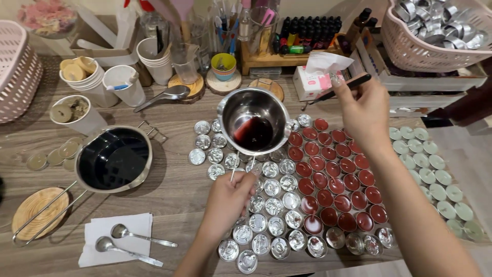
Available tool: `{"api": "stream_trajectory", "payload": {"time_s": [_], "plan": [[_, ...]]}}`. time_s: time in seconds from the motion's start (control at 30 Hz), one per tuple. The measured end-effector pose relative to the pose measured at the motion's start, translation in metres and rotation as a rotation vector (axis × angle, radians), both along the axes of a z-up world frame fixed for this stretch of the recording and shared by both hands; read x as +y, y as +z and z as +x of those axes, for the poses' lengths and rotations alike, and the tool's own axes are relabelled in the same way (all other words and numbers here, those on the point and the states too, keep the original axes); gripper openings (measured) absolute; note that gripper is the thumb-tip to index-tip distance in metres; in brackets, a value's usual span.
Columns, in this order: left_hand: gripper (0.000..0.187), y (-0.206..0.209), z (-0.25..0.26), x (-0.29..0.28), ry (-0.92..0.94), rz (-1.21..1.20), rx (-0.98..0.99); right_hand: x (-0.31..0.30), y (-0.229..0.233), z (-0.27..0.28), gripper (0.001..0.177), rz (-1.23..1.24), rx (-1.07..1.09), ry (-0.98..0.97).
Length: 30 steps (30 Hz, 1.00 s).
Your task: Pouring melted red wax into small aluminum candle containers using a metal pot and a spoon.
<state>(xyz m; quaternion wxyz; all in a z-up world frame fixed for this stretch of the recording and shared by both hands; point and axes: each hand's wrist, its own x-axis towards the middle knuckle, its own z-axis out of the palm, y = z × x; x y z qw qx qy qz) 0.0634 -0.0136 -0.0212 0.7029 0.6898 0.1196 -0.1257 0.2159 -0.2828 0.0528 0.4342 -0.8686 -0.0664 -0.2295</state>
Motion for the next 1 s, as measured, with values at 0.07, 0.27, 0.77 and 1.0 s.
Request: {"api": "stream_trajectory", "payload": {"time_s": [0.07, 0.27, 0.77, 1.0], "plan": [[0.042, -0.003, -0.002, 0.003, 0.000, -0.025, -0.008, -0.007, -0.013, 0.010, 0.040, -0.089, 0.021, -0.070], [0.042, 0.008, -0.005, 0.012, 0.051, 0.009, 0.047, -0.020, -0.077, 0.034, 0.040, -0.281, 0.046, -0.169], [0.041, 0.003, -0.017, 0.029, 0.170, -0.008, 0.045, -0.012, -0.063, 0.020, 0.029, -0.220, -0.088, -0.126], [0.042, 0.004, -0.023, 0.028, 0.155, -0.006, -0.003, 0.076, 0.006, -0.041, 0.022, 0.100, 0.081, 0.171]]}}
